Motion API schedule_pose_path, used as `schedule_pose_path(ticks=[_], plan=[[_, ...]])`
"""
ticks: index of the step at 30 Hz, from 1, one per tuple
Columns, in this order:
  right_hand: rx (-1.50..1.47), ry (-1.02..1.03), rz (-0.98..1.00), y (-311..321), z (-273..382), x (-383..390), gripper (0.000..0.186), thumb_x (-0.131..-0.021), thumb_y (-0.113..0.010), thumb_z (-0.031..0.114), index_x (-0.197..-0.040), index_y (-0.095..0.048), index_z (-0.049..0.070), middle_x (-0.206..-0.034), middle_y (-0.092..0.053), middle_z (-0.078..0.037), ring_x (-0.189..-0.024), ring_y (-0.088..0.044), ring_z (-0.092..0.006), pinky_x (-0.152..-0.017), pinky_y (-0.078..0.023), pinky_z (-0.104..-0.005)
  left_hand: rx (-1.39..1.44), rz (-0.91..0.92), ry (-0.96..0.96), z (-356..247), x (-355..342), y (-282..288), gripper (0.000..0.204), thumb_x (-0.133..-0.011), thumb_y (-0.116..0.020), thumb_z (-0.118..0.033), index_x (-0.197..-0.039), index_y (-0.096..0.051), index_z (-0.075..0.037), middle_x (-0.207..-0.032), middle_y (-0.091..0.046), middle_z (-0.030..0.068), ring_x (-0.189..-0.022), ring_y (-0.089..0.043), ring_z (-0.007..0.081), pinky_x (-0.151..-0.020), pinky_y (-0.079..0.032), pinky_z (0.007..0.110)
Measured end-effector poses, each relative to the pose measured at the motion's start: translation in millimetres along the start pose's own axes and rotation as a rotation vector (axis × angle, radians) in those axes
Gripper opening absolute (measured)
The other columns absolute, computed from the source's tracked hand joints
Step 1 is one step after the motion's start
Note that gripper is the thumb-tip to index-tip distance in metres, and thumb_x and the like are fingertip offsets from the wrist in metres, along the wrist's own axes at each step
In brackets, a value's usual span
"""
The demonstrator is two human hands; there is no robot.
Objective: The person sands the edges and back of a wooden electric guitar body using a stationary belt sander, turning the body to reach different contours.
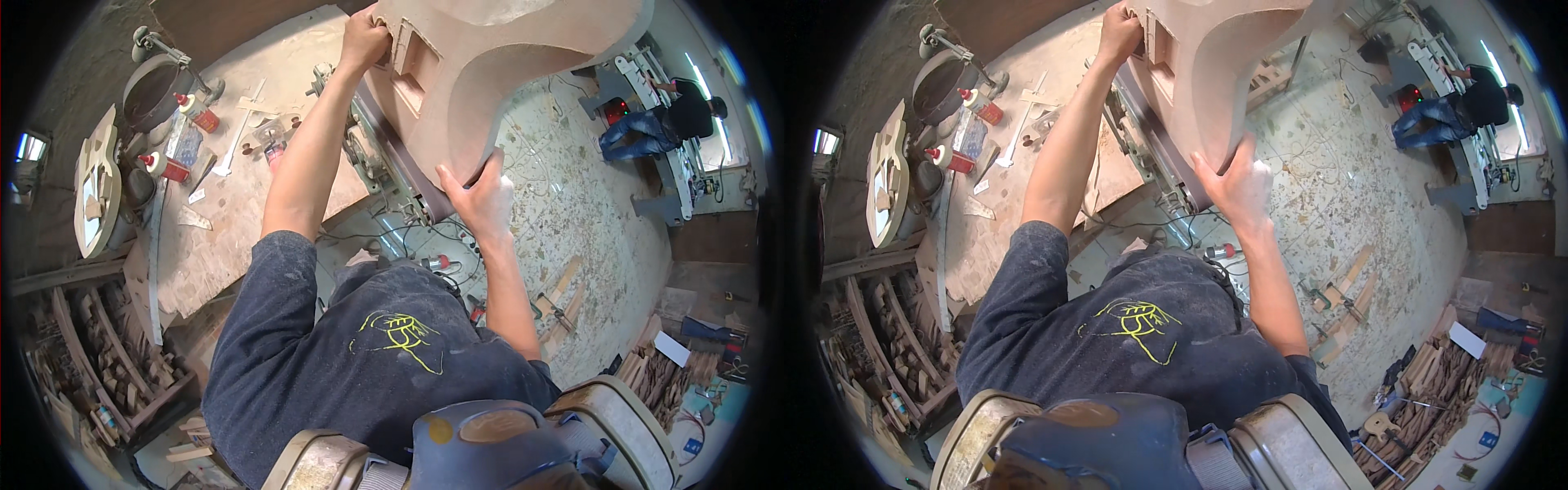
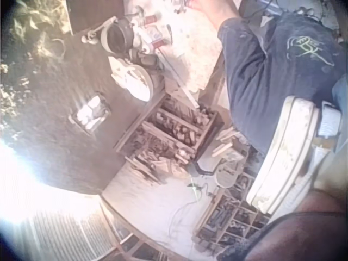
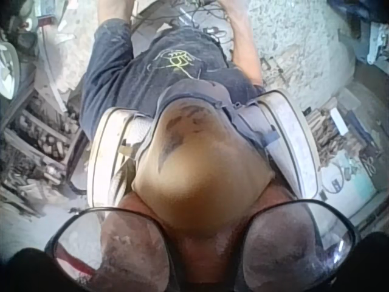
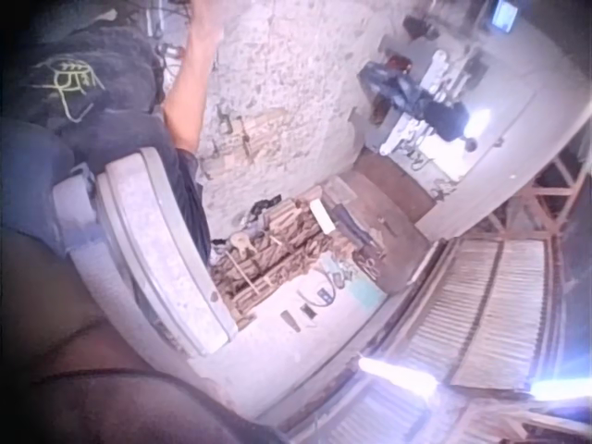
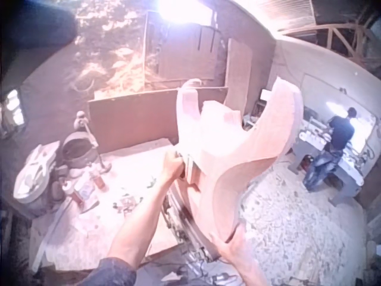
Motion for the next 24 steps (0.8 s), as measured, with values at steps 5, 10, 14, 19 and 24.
schedule_pose_path(ticks=[5, 10, 14, 19, 24], plan=[[-0.007, 0.073, -0.034, 10, 0, -2, 0.061, -0.076, -0.085, 0.034, -0.11, -0.052, -0.005, -0.077, -0.07, -0.024, -0.069, -0.071, -0.0395, -0.059, -0.056, -0.0444, -0.113, -0.066, -0.062, 11, -6, 3, 0.025, -0.076, -0.043, 0.001, -0.076, -0.067, 0.006, -0.056, -0.062, 0.0122, -0.047, -0.062, 0.0219, -0.042, -0.048, 0.036], [-0.106, 0.173, -0.078, 36, 30, -25, 0.055, -0.081, -0.08, 0.034, -0.114, -0.054, -0.002, -0.079, -0.07, -0.022, -0.073, -0.072, -0.0401, -0.062, -0.055, -0.0454, -0.031, -0.056, -0.015, 5, -3, -3, 0.023, -0.081, -0.053, -0.006, -0.09, -0.07, 0.005, -0.071, -0.07, 0.0115, -0.068, -0.065, 0.0176, -0.059, -0.051, 0.035], [-0.356, 0.303, -0.173, 71, 60, -61, 0.051, -0.085, -0.079, 0.033, -0.118, -0.055, 0.001, -0.088, -0.073, -0.021, -0.078, -0.074, -0.0332, -0.065, -0.056, -0.0402, 0.067, 0.003, -0.323, -79, -2, -4, 0.019, -0.08, -0.057, -0.007, -0.09, -0.07, 0.003, -0.074, -0.071, 0.0079, -0.068, -0.063, 0.0138, -0.063, -0.051, 0.031], [-0.759, 0.298, -0.187, 95, 74, -59, 0.051, -0.085, -0.083, 0.01, -0.124, -0.052, -0.001, -0.112, -0.067, -0.011, -0.094, -0.068, -0.0175, -0.08, -0.057, -0.0296, -0.065, -0.079, -0.271, 3, 9, -27, 0.021, -0.082, -0.062, -0.015, -0.093, -0.074, -0.001, -0.083, -0.074, 0.0181, -0.076, -0.072, 0.029, -0.07, -0.053, 0.035], [-0.716, 0.311, -0.15, 102, 74, -44, 0.042, -0.084, -0.083, 0.009, -0.117, -0.061, -0.006, -0.107, -0.069, -0.011, -0.094, -0.068, -0.0164, -0.079, -0.057, -0.0293, 0.032, 0.038, -0.294, -62, -1, -6, 0.017, -0.08, -0.057, -0.006, -0.088, -0.07, 0.003, -0.075, -0.071, 0.006, -0.07, -0.062, 0.013, -0.064, -0.051, 0.031]])
Point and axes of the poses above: each hand's wrist, its own x-axis away from the middle knuckle, its own y-axis out of the back of the hand, z = x × y, the point moved 10 cm from there along -x, towards the middle knuckle
